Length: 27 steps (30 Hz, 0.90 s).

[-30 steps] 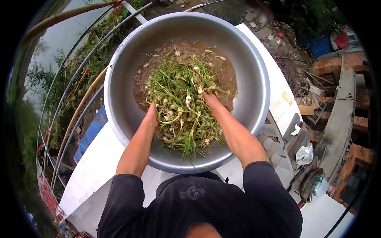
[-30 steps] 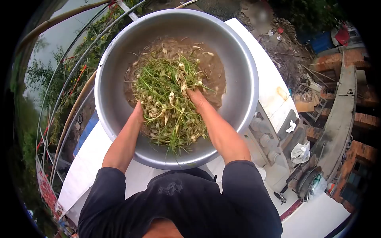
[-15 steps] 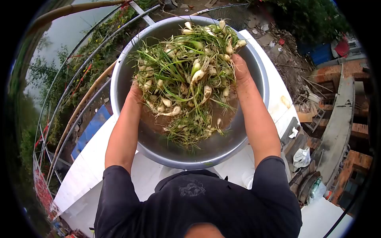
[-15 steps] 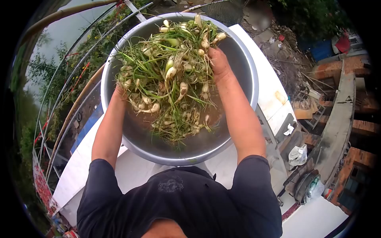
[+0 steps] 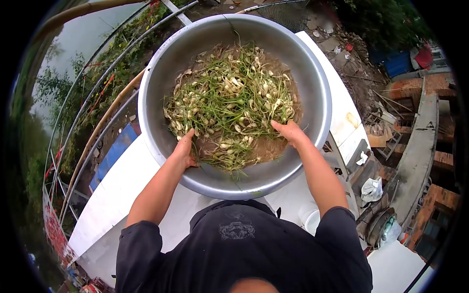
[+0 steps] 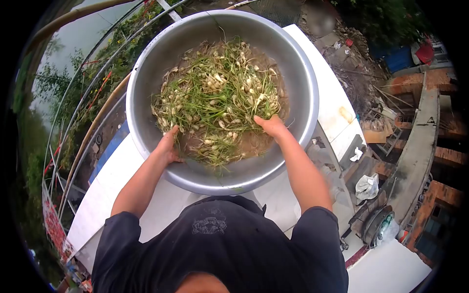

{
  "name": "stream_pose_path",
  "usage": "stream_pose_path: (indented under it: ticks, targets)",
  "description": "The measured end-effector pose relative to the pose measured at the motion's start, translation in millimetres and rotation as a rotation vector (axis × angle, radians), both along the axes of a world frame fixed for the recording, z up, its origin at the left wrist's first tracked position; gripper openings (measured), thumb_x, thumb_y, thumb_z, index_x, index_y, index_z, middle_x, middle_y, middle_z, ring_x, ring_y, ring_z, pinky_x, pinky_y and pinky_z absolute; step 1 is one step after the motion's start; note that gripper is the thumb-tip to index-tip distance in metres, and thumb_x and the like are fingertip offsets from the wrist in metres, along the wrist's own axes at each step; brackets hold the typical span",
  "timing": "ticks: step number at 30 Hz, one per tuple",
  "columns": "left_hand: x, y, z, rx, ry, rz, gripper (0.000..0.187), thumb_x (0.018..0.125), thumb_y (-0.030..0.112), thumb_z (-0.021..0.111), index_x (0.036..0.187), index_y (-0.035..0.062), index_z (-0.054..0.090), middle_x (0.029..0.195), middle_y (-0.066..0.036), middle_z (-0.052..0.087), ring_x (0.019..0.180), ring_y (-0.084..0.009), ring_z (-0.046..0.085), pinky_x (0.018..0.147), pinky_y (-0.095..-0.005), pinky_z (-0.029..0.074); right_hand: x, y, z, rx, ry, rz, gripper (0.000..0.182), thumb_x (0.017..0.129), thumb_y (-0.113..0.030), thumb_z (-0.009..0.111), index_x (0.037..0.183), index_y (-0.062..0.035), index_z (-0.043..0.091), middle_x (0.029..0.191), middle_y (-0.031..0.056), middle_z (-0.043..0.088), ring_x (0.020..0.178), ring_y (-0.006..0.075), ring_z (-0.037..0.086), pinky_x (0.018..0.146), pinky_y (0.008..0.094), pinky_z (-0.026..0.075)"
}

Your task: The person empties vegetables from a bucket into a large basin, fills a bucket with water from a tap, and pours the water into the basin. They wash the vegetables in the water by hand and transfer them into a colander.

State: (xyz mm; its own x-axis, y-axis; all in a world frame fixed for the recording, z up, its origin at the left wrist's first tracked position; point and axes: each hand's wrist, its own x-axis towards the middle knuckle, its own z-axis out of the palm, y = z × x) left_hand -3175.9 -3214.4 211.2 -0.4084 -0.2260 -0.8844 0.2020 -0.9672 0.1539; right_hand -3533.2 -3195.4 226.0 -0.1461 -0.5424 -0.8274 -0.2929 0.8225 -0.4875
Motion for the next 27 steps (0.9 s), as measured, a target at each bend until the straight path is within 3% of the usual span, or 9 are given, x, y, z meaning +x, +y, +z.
stream_pose_path:
  ticks: [3, 5, 6, 8, 10, 16, 20, 22, 27]
  targets:
    - [-58, 19, -22, -0.006, -0.017, -0.073, 0.079, 0.082, 0.062, 0.048, 0.14, 0.0119, 0.029, 0.145, -0.013, 0.027, 0.129, -0.0376, 0.031, 0.098, -0.0623, 0.026, 45, 4, -47, 0.052, 0.094, -0.122, 0.089, 0.07, -0.049, 0.073, 0.126, 0.0124, 0.039, 0.128, 0.0259, 0.044, 0.114, 0.0321, 0.05, 0.094, 0.0381, 0.04]
    - [-102, 27, -34, -0.098, -0.032, -0.011, 0.084, 0.079, 0.064, 0.051, 0.139, 0.0093, 0.029, 0.143, -0.016, 0.029, 0.129, -0.0376, 0.03, 0.1, -0.0593, 0.026, 74, 9, -67, -0.087, -0.411, -0.168, 0.087, 0.069, -0.044, 0.075, 0.125, 0.0123, 0.04, 0.124, 0.0256, 0.048, 0.107, 0.0312, 0.054, 0.089, 0.0381, 0.044]
    - [-118, 28, -32, -0.162, -0.045, 0.018, 0.085, 0.078, 0.065, 0.052, 0.137, 0.0075, 0.032, 0.14, -0.018, 0.033, 0.129, -0.0375, 0.031, 0.101, -0.0575, 0.027, 88, 8, -90, -0.031, -0.109, -0.183, 0.072, 0.073, -0.033, 0.075, 0.122, 0.0103, 0.044, 0.115, 0.0222, 0.055, 0.102, 0.0276, 0.057, 0.085, 0.038, 0.047]
    - [-115, 17, -36, -0.13, 0.092, 0.147, 0.071, 0.079, 0.049, 0.063, 0.128, 0.0023, 0.04, 0.127, -0.019, 0.046, 0.114, -0.0342, 0.048, 0.094, -0.0519, 0.04, 97, -1, -4, -0.034, -0.457, -0.341, 0.062, 0.074, -0.025, 0.075, 0.119, 0.0078, 0.047, 0.107, 0.0179, 0.06, 0.098, 0.0256, 0.059, 0.083, 0.0382, 0.049]
    - [-115, 1, -9, -0.111, -0.089, 0.2, 0.058, 0.082, 0.042, 0.062, 0.119, -0.0005, 0.047, 0.117, -0.019, 0.052, 0.104, -0.0328, 0.055, 0.088, -0.051, 0.045, 94, -1, -31, -0.186, -0.72, -0.302, 0.053, 0.072, -0.014, 0.075, 0.113, 0.006, 0.049, 0.104, 0.0148, 0.06, 0.094, 0.0226, 0.06, 0.082, 0.0359, 0.05]
    - [-111, -57, 51, -0.795, 0.019, 0.316, 0.034, 0.075, 0.001, 0.067, 0.106, 0.0002, 0.054, 0.098, -0.011, 0.062, 0.087, -0.0228, 0.062, 0.075, -0.0375, 0.054, 82, -55, 33, -0.66, -0.853, -0.286, 0.045, 0.07, 0.002, 0.071, 0.109, 0.0056, 0.05, 0.101, 0.0118, 0.061, 0.09, 0.0188, 0.061, 0.078, 0.0316, 0.05]
    - [-105, -94, 74, -1.14, -0.293, 0.24, 0.035, 0.077, 0.013, 0.071, 0.106, -0.0008, 0.057, 0.097, -0.011, 0.063, 0.085, -0.0188, 0.062, 0.072, -0.0312, 0.053, 68, -104, 56, -0.872, -0.39, -0.099, 0.038, 0.071, -0.018, 0.076, 0.095, 0.0067, 0.06, 0.088, 0.0123, 0.065, 0.078, 0.0186, 0.062, 0.071, 0.031, 0.051]
    - [-80, -104, 47, -1.032, -0.766, -0.082, 0.056, 0.073, 0.031, 0.075, 0.11, -0.0061, 0.055, 0.101, -0.016, 0.063, 0.089, -0.0227, 0.061, 0.077, -0.0329, 0.048, 44, -118, 45, -0.636, 0.321, 0.091, 0.055, 0.071, -0.038, 0.074, 0.096, 0.0084, 0.059, 0.09, 0.0199, 0.064, 0.082, 0.0274, 0.063, 0.077, 0.0364, 0.05]
    - [-11, -76, 0, -1.033, -1.155, -0.276, 0.062, 0.074, 0.03, 0.07, 0.119, -0.0063, 0.048, 0.104, -0.023, 0.059, 0.096, -0.0344, 0.057, 0.084, -0.04, 0.045, -46, -111, -11, -0.271, 0.589, 0.269, 0.072, 0.074, -0.044, 0.067, 0.12, 0.0077, 0.046, 0.118, 0.0281, 0.05, 0.109, 0.0376, 0.052, 0.093, 0.0395, 0.042]
